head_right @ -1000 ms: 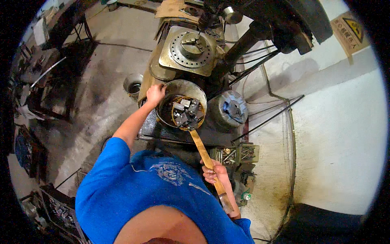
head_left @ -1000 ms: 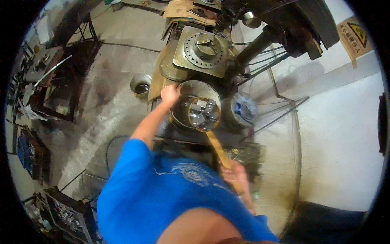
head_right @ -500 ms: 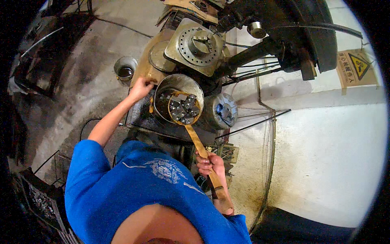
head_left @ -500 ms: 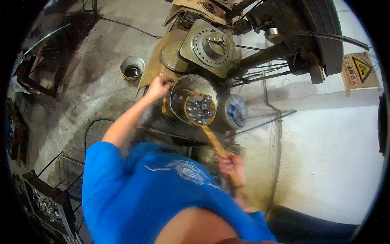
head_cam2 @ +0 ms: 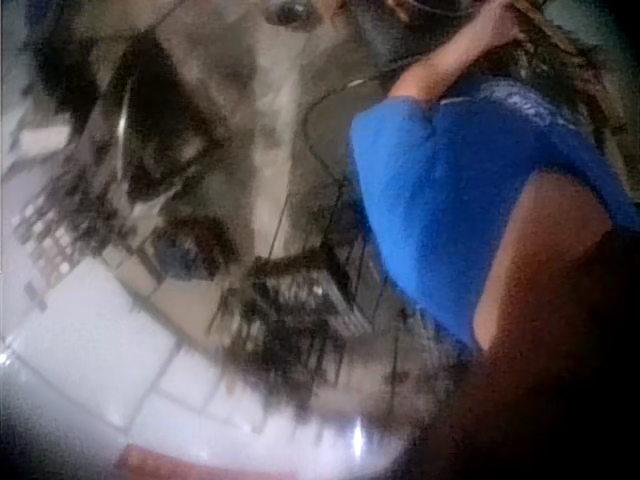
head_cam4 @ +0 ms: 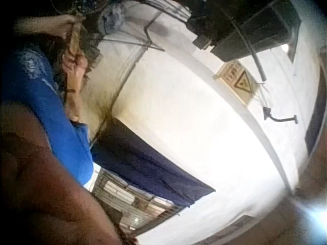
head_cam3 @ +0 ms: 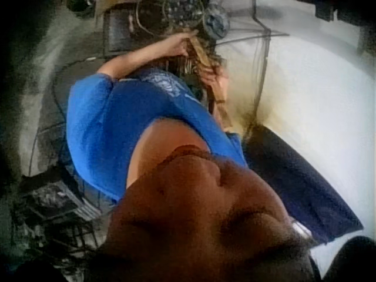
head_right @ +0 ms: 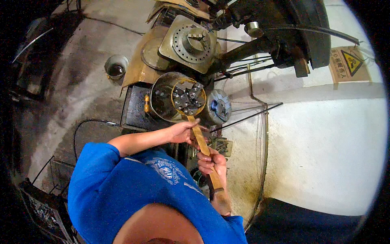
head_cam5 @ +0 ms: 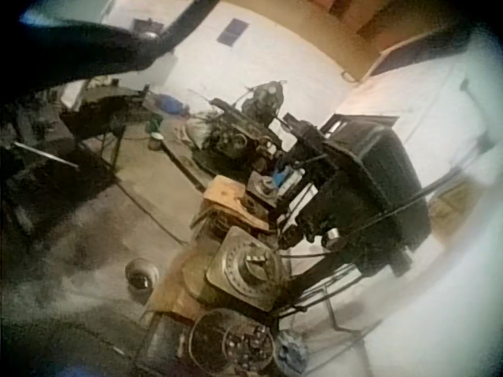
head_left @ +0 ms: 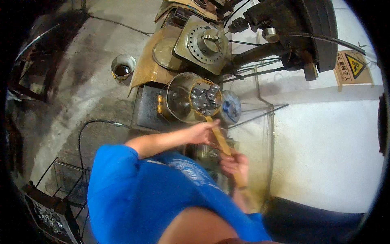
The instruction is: The person repeatedly picks up small metal parts from a workbench and washes them in a bucket of liquid using a yellow mesh strainer. They then transfer the washed parts into a blue bin. The process is repeated multiple times throughout the clip.
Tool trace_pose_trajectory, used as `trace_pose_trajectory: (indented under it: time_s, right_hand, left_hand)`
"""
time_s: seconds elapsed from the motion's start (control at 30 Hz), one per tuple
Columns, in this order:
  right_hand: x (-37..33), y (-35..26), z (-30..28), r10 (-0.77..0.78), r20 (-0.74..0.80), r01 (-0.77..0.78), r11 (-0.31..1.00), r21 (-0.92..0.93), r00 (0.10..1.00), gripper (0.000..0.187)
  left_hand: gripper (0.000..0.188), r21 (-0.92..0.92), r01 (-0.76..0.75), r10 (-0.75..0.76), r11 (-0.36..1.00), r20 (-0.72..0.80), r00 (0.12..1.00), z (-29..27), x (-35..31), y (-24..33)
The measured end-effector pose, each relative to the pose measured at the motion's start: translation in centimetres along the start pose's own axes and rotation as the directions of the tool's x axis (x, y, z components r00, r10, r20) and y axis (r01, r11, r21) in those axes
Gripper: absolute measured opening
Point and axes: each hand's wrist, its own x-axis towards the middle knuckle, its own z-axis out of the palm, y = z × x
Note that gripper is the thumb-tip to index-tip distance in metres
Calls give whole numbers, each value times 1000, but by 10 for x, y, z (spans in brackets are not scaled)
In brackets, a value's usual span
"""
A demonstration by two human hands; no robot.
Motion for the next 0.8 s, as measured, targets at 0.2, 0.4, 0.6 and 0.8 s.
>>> trace_pose_trajectory:
  time_s: [0.2, 0.4, 0.6, 0.8]
  right_hand:
    - [3, 11, -9, -33, -42, 38, 991, 125, 999, 55]
    - [-12, 8, 23, -68, -105, 81, 988, 130, 992, 55]
    - [-23, -2, 62, -129, -204, 152, 983, 102, 970, 57]
    - [-31, -4, 82, -145, -214, 156, 987, 33, 966, 60]
  left_hand:
    - [30, 47, 44, -42, 998, -32, 999, -4, 8, -12]
    - [28, 110, 69, -68, 992, -10, 998, -1, 29, -16]
    - [31, 206, 83, -84, 975, -6, 996, 36, 38, 2]
    - [34, 292, 159, -163, 943, -10, 987, 54, 43, 6]
